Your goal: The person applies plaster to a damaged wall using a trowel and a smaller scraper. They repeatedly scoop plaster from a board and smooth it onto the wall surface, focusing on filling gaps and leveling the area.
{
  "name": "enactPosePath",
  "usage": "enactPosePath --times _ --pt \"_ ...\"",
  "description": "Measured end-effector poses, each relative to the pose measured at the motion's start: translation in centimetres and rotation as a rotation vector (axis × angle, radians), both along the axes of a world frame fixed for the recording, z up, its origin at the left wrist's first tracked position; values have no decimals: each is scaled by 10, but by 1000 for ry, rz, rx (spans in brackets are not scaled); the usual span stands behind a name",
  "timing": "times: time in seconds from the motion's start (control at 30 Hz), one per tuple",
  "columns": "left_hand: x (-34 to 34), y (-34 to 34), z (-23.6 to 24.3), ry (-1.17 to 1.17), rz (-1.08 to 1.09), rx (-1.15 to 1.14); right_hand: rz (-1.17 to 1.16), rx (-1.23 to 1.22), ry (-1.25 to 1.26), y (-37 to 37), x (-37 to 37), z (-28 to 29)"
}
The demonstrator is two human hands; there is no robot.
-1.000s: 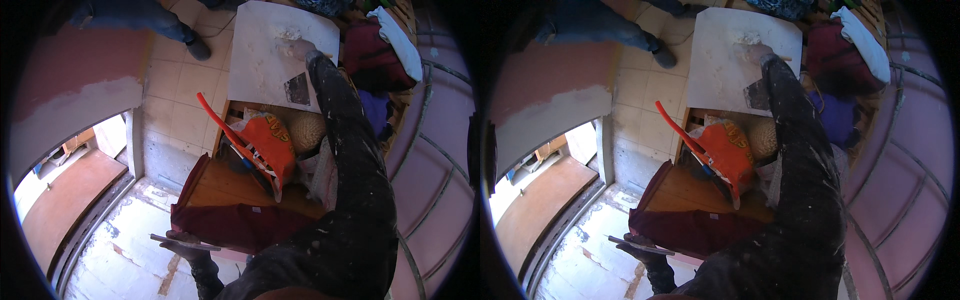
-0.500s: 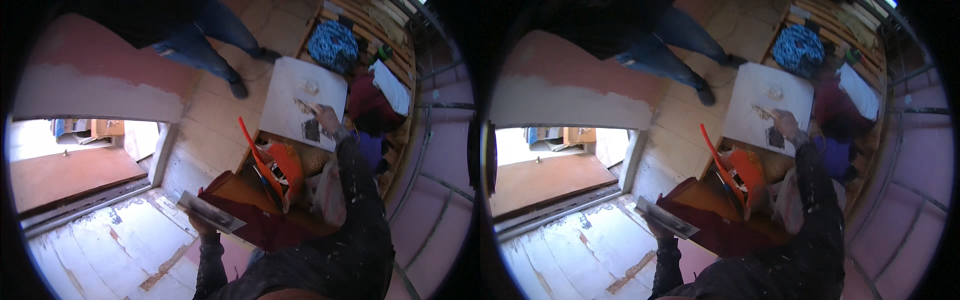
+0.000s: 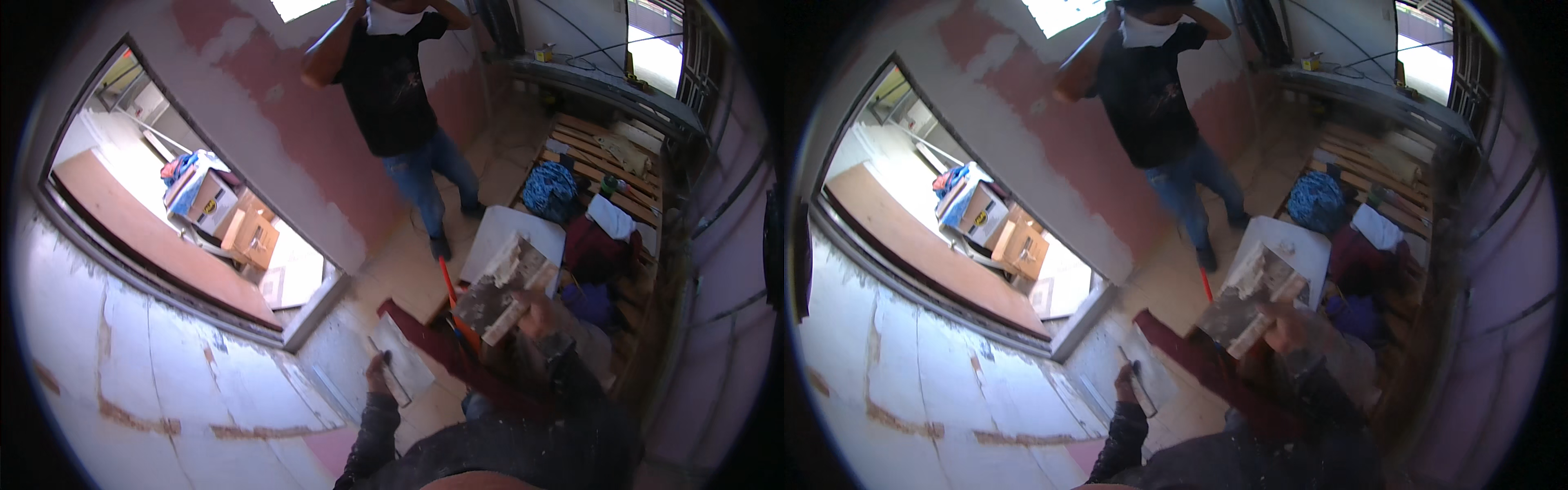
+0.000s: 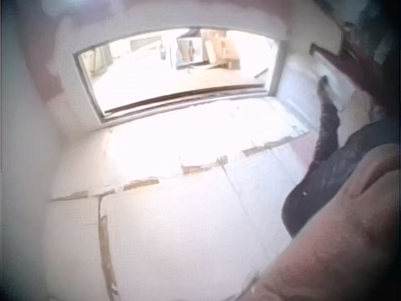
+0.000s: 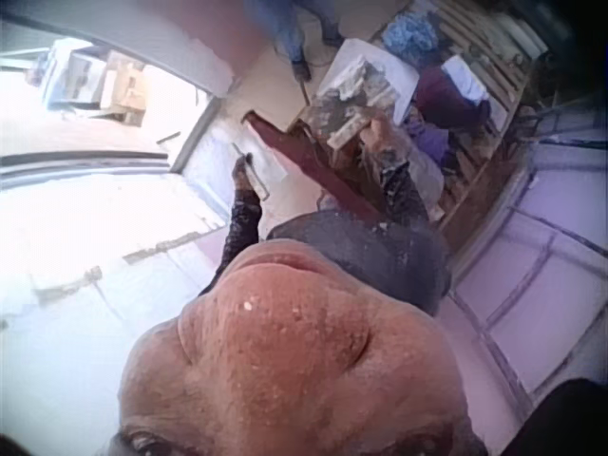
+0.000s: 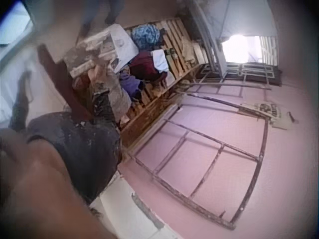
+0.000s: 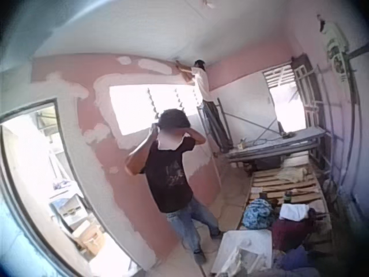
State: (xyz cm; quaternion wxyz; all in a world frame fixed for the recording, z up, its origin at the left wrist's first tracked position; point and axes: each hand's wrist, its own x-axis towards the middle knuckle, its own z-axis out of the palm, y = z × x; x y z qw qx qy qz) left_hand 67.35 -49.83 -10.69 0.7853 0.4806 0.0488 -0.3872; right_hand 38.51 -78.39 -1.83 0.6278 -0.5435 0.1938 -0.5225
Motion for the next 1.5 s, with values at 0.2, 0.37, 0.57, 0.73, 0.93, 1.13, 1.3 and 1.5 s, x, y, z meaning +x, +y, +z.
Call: enactPosePath --times 0.2,0.37,0.57,0.73,0.93,1.13,1.3,1.5 --pt "-90 127 120 -81 199 -59 42 -270 211 118 -19 55" --pt "-136 205 167 39 240 -414 990 479 -106 188 1 156" --pt "-177 237 206 -28 468 -532 966 -792 -183 235 63 188" --pt "-194 244 238 -5 637 -492 1130 -1210 -609 263 129 203" --pt "-239 197 337 -34 898 -472 1333 -1241 -749 257 159 258" --pt "-301 205 317 -174 1124 -304 1508 -1246 -710 290 124 242" --pt "-365 257 301 -134 1143 -437 1567 -1302 -635 346 76 212" --pt "-450 321 273 -80 1303 -431 1664 -1307 -406 406 9 181"
